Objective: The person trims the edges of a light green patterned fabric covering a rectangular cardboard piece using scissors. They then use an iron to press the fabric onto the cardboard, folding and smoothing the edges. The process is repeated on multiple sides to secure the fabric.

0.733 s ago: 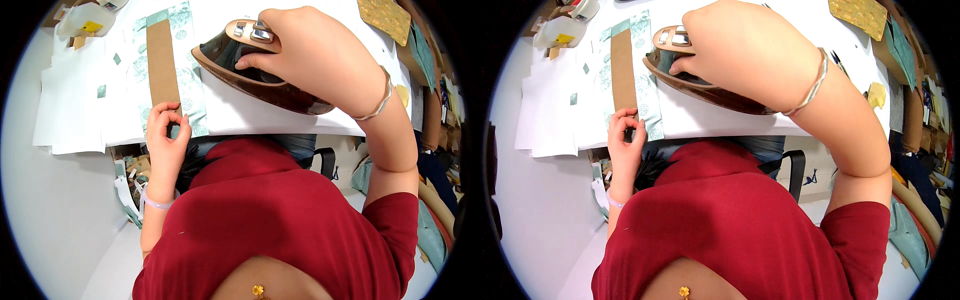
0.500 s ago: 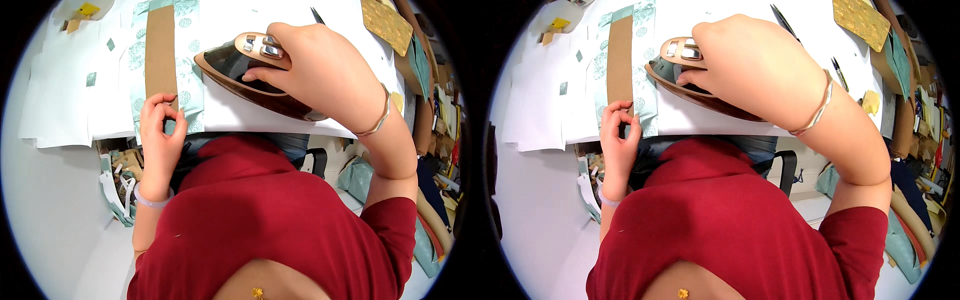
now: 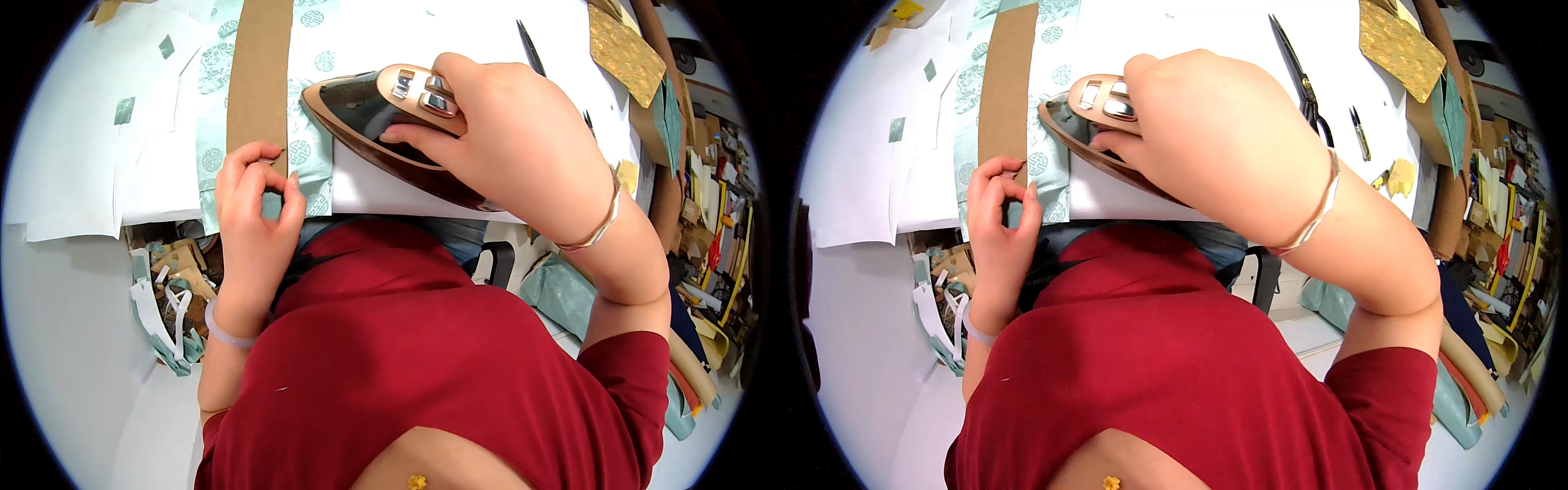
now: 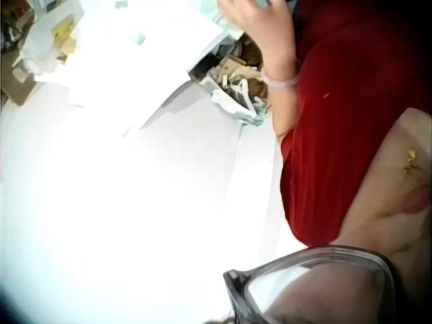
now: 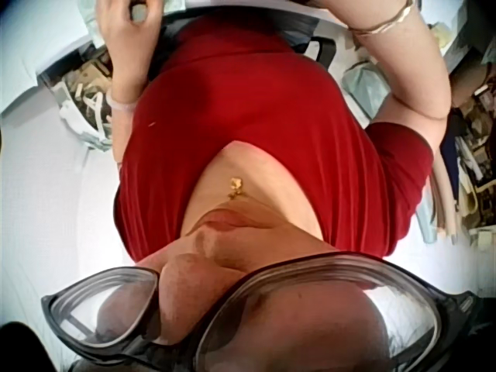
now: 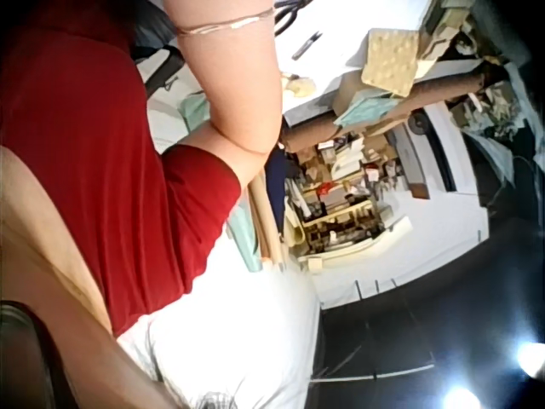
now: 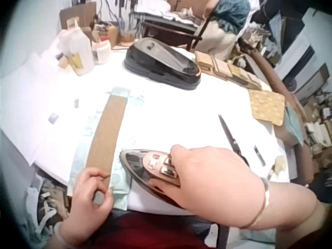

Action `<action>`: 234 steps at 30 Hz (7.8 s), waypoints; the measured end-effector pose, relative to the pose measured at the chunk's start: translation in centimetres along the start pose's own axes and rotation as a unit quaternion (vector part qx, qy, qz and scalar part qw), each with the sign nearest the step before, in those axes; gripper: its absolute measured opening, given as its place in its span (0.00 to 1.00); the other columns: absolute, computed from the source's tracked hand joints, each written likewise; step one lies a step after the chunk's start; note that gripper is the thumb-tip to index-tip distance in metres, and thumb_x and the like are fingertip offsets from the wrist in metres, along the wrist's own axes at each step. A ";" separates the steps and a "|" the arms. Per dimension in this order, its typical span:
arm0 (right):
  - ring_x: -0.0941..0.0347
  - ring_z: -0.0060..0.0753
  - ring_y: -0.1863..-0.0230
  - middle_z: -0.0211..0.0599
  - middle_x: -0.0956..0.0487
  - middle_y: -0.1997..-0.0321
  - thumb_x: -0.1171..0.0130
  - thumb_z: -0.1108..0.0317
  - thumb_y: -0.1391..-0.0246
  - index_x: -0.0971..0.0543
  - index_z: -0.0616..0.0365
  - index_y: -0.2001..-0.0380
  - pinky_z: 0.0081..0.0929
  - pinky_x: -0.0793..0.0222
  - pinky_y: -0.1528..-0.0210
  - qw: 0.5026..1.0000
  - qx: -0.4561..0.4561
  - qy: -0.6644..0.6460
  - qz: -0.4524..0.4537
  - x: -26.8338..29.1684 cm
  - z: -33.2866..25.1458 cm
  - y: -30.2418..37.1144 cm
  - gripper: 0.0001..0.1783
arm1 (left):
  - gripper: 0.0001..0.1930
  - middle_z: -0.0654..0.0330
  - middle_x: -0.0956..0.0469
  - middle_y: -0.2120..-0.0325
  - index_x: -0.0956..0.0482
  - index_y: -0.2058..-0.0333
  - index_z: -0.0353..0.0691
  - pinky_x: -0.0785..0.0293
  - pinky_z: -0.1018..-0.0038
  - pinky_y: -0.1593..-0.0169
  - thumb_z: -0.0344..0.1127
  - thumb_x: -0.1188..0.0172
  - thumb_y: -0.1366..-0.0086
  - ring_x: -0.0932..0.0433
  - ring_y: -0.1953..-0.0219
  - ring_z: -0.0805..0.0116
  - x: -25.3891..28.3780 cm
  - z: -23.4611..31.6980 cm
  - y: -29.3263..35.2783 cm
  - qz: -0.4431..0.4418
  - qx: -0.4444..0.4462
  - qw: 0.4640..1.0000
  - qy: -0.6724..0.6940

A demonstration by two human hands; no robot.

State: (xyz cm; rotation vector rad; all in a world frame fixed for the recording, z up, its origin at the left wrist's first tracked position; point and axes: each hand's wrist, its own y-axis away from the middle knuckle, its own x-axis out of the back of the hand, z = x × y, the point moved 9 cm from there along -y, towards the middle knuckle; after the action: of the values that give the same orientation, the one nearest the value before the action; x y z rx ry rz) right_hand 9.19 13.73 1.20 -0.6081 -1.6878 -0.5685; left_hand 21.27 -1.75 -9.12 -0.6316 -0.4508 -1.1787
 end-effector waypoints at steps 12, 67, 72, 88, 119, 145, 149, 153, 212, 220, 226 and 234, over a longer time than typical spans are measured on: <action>0.22 0.57 0.73 0.53 0.20 0.77 0.36 0.52 0.43 0.22 0.66 0.73 0.41 0.24 0.67 0.994 -0.044 0.011 -0.101 0.5 -4.5 -5.1 0.23 | 0.07 0.57 0.27 0.59 0.24 0.71 0.39 0.36 0.63 0.47 0.28 0.32 0.41 0.29 0.53 0.55 0.6 0.3 0.6 -0.019 0.043 0.997 -0.066; 0.22 0.53 0.74 0.47 0.22 0.80 0.28 0.50 0.50 0.24 0.61 0.72 0.41 0.26 0.72 0.998 0.038 0.041 -0.014 -1.2 -4.2 -1.6 0.24 | 0.08 0.58 0.25 0.62 0.22 0.70 0.38 0.32 0.64 0.52 0.28 0.30 0.43 0.25 0.57 0.57 1.3 0.2 1.8 0.008 0.028 0.996 -0.084; 0.21 0.59 0.72 0.56 0.21 0.77 0.39 0.52 0.40 0.24 0.68 0.71 0.45 0.24 0.66 0.991 -0.007 0.016 -0.135 0.5 -6.0 -3.2 0.24 | 0.08 0.59 0.27 0.65 0.22 0.69 0.35 0.30 0.70 0.62 0.27 0.30 0.42 0.28 0.65 0.63 1.4 -0.1 1.7 -0.015 0.060 0.998 -0.028; 0.23 0.48 0.78 0.41 0.24 0.82 0.25 0.52 0.53 0.24 0.56 0.68 0.35 0.29 0.75 0.994 0.089 0.060 0.005 1.8 -2.3 0.5 0.22 | 0.09 0.60 0.27 0.67 0.24 0.70 0.34 0.30 0.73 0.62 0.22 0.31 0.43 0.30 0.68 0.67 1.4 -0.1 1.9 -0.002 0.093 0.996 -0.012; 0.23 0.47 0.76 0.40 0.23 0.79 0.27 0.49 0.51 0.26 0.55 0.68 0.36 0.29 0.74 0.982 0.140 0.065 -0.113 -1.7 -4.7 -2.0 0.24 | 0.05 0.58 0.25 0.62 0.23 0.66 0.36 0.30 0.75 0.60 0.22 0.36 0.39 0.28 0.64 0.67 3.5 -1.5 2.5 0.031 0.098 0.991 0.090; 0.20 0.53 0.68 0.48 0.19 0.73 0.29 0.51 0.49 0.27 0.57 0.57 0.41 0.25 0.65 0.992 0.124 0.019 0.009 3.8 -1.5 -5.6 0.26 | 0.12 0.56 0.23 0.58 0.22 0.53 0.32 0.31 0.72 0.54 0.20 0.45 0.34 0.27 0.59 0.67 11.1 -0.7 0.7 0.182 0.008 0.982 -0.042; 0.18 0.50 0.65 0.47 0.17 0.68 0.28 0.46 0.51 0.25 0.51 0.51 0.37 0.22 0.61 0.986 0.044 -0.007 0.158 11.4 3.1 -8.3 0.30 | 0.16 0.50 0.25 0.52 0.27 0.48 0.30 0.30 0.66 0.44 0.24 0.43 0.34 0.25 0.51 0.56 9.1 -2.6 0.2 0.117 0.054 0.991 -0.028; 0.18 0.44 0.56 0.49 0.16 0.60 0.35 0.55 0.41 0.21 0.56 0.55 0.34 0.23 0.56 0.935 -0.029 -0.225 0.271 16.2 8.2 -13.6 0.18 | 0.23 0.42 0.29 0.43 0.32 0.42 0.29 0.32 0.59 0.36 0.25 0.41 0.35 0.29 0.39 0.45 6.7 -2.3 -0.9 0.067 0.041 0.994 -0.078; 0.28 0.51 0.51 0.47 0.25 0.51 0.33 0.72 0.48 0.22 0.64 0.51 0.40 0.29 0.47 0.896 -0.299 -0.064 0.322 -4.5 15.6 19.5 0.20 | 0.10 0.50 0.19 0.70 0.22 0.54 0.32 0.25 0.72 0.59 0.27 0.42 0.33 0.21 0.69 0.64 5.8 11.5 -8.0 -0.310 0.019 0.940 -0.138; 0.23 0.51 0.56 0.49 0.22 0.56 0.30 0.69 0.51 0.21 0.64 0.56 0.40 0.26 0.50 0.920 -0.316 -0.059 0.226 -4.8 19.3 18.3 0.19 | 0.12 0.50 0.19 0.71 0.22 0.52 0.33 0.25 0.72 0.62 0.28 0.39 0.33 0.20 0.69 0.63 3.4 12.1 -7.5 -0.261 0.034 0.963 -0.061; 0.21 0.44 0.63 0.50 0.19 0.62 0.34 0.65 0.51 0.22 0.69 0.55 0.33 0.24 0.55 0.919 -0.357 -0.165 0.007 -4.4 22.2 15.5 0.23 | 0.11 0.48 0.20 0.70 0.23 0.53 0.35 0.25 0.69 0.63 0.28 0.38 0.34 0.21 0.69 0.57 1.6 12.7 -7.9 -0.244 -0.069 0.953 -0.168; 0.18 0.27 0.59 0.38 0.19 0.55 0.39 0.67 0.40 0.26 0.63 0.49 0.24 0.19 0.59 0.611 -0.266 -0.745 -0.014 -5.5 19.0 16.3 0.18 | 0.14 0.47 0.18 0.65 0.22 0.52 0.37 0.24 0.65 0.61 0.22 0.40 0.37 0.19 0.66 0.50 1.9 14.1 -7.9 -0.281 -0.097 0.940 -0.167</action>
State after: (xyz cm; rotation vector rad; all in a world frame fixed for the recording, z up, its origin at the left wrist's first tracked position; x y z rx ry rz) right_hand 7.16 37.92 -6.98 -1.8443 -3.0985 -0.5867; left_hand 14.43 4.37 4.29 -0.9164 -0.8479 -1.6794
